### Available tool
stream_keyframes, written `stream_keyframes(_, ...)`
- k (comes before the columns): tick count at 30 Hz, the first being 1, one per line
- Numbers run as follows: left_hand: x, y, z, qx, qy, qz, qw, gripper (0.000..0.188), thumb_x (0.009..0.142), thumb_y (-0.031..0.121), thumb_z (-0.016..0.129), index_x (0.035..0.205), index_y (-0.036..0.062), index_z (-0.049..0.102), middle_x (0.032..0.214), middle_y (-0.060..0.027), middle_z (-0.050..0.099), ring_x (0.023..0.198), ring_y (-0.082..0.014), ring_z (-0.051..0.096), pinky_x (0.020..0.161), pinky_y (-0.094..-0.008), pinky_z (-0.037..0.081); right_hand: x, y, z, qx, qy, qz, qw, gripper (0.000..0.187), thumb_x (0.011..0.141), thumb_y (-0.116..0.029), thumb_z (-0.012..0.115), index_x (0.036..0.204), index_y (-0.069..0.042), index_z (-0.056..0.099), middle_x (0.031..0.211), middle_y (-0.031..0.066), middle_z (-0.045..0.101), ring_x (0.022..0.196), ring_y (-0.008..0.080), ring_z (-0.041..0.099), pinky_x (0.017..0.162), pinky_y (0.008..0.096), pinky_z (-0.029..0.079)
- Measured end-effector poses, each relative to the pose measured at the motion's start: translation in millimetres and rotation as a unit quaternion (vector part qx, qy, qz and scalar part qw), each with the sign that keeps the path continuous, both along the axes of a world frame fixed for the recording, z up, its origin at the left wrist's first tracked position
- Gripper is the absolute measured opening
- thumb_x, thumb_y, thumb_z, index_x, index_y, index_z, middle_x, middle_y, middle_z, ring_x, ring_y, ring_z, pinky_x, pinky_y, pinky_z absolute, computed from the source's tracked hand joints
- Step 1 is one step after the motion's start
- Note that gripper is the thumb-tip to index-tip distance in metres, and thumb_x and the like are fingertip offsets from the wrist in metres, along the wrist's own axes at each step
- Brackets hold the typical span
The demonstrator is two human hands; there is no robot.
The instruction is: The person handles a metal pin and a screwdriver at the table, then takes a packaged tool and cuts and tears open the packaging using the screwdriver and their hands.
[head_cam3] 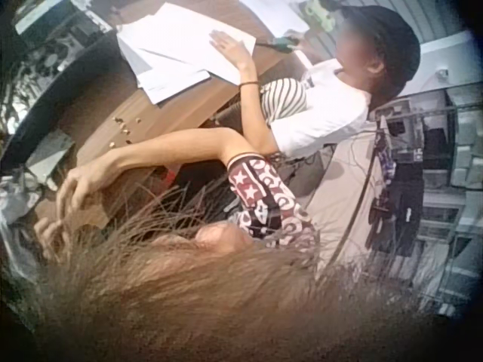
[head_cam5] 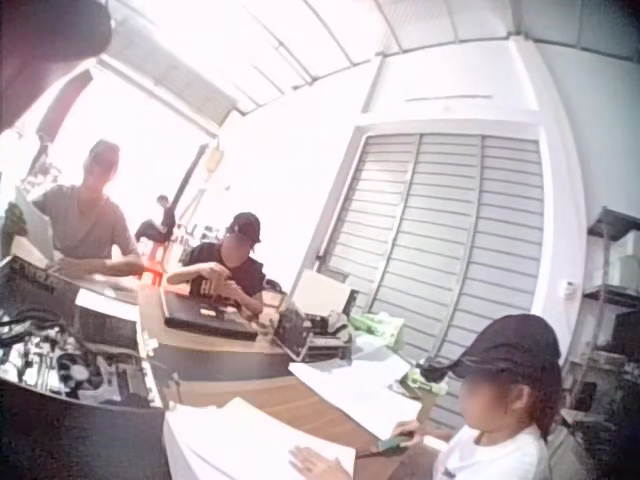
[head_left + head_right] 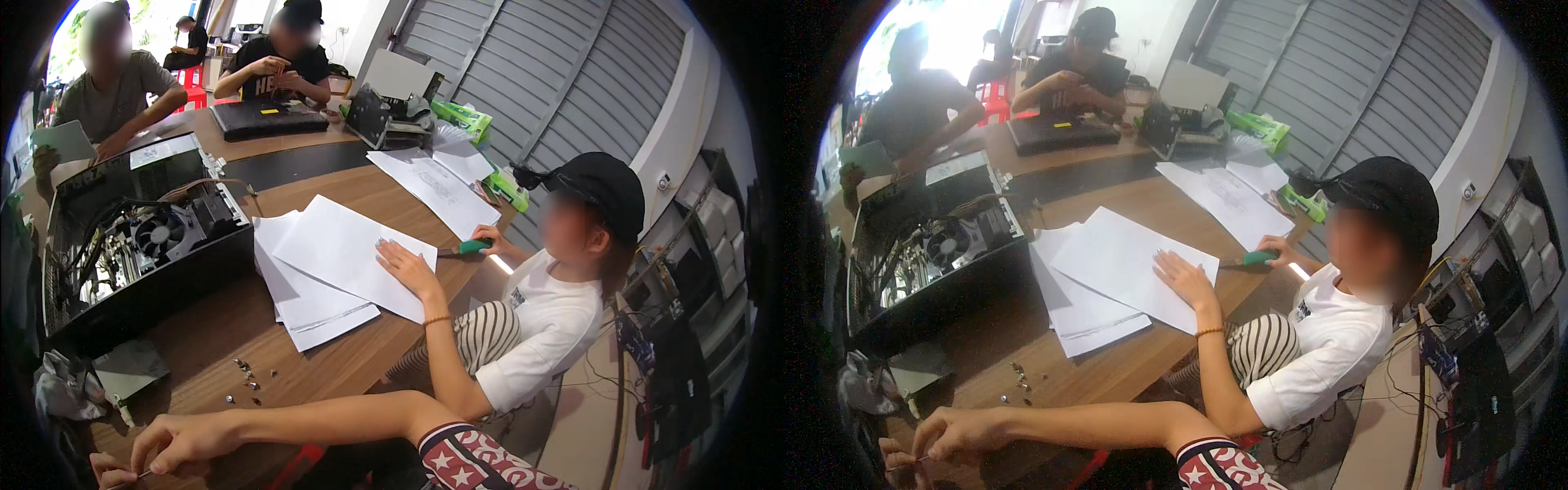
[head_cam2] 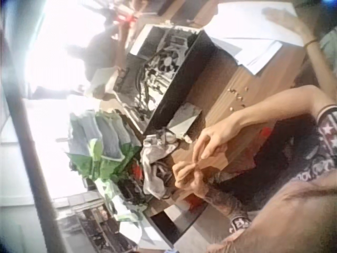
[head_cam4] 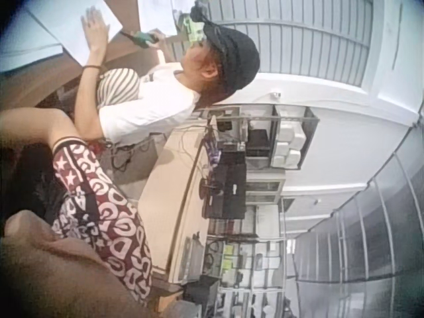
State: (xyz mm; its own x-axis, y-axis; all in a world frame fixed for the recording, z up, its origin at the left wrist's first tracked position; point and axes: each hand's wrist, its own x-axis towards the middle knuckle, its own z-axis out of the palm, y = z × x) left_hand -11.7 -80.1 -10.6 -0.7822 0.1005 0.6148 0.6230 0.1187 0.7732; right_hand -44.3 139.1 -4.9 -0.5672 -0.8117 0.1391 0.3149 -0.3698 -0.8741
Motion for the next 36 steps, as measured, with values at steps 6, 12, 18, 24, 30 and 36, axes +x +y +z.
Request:
stream_keyframes(6,-2.5,-0.8,2.1,-0.006,0.015,0.004,1.0,0.018,0.068,0.007,0.078,0.082,-0.0011,0.07,0.083,-0.0103,0.061,0.076,-0.0224,0.057,0.07,-0.035,0.044,0.0,1.8,3.9,0.013,-0.021,-0.001,1.0,0.027,0.091,-0.011,0.058,0.116,0.0,0.059,0.06,-0.0012,0.043,0.048,0.0081,0.035,0.043,0.0257,0.027)
stream_keyframes(12,0.0,-4.0,1.9,-0.02,0.013,0.004,1.0,0.018,0.069,0.007,0.078,0.082,-0.0011,0.07,0.083,-0.0103,0.061,0.075,-0.0223,0.056,0.07,-0.035,0.044,-0.1,5.2,11.5,0.008,-0.034,0.04,0.999,0.026,0.091,-0.012,0.058,0.115,-0.002,0.06,0.061,-0.0016,0.043,0.05,0.0076,0.034,0.043,0.0253,0.027)
stream_keyframes(18,0.5,-3.5,4.3,-0.035,0.012,0.001,0.999,0.018,0.069,0.007,0.079,0.083,-0.0012,0.07,0.082,-0.0103,0.061,0.073,-0.0221,0.056,0.069,-0.0351,0.044,-0.8,8.3,8.8,0.016,-0.041,0.045,0.998,0.026,0.091,-0.014,0.059,0.115,-0.002,0.059,0.063,-0.001,0.044,0.05,0.0076,0.035,0.043,0.025,0.027)
stream_keyframes(24,0.8,-6.6,1.0,-0.036,0.009,0.0,0.999,0.017,0.07,0.007,0.079,0.083,-0.0012,0.07,0.082,-0.0103,0.061,0.072,-0.022,0.055,0.068,-0.0351,0.043,-2.5,3.3,4.1,0.008,-0.046,0.043,0.998,0.029,0.092,-0.016,0.06,0.118,-0.003,0.058,0.063,-0.0014,0.043,0.051,0.0074,0.035,0.043,0.0243,0.028)
stream_keyframes(30,-1.5,-4.4,-1.4,-0.034,0.057,0.01,0.998,0.018,0.071,0.005,0.08,0.084,-0.0017,0.07,0.08,-0.011,0.061,0.071,-0.022,0.054,0.068,-0.0348,0.043,-2.6,1.3,5.8,-0.016,-0.008,0.024,1.0,0.032,0.092,-0.017,0.06,0.121,-0.003,0.056,0.064,-0.0018,0.043,0.053,0.0066,0.034,0.045,0.0236,0.028)
stream_keyframes(36,3.3,1.1,4.9,0.017,0.011,-0.005,1.0,0.02,0.072,0.005,0.081,0.088,-0.0028,0.07,0.081,-0.0131,0.061,0.076,-0.0236,0.055,0.069,-0.0355,0.044,-1.4,1.2,6.3,-0.002,-0.021,0.03,0.999,0.033,0.093,-0.017,0.06,0.123,-0.003,0.056,0.064,-0.0023,0.042,0.053,0.0065,0.033,0.046,0.0235,0.027)
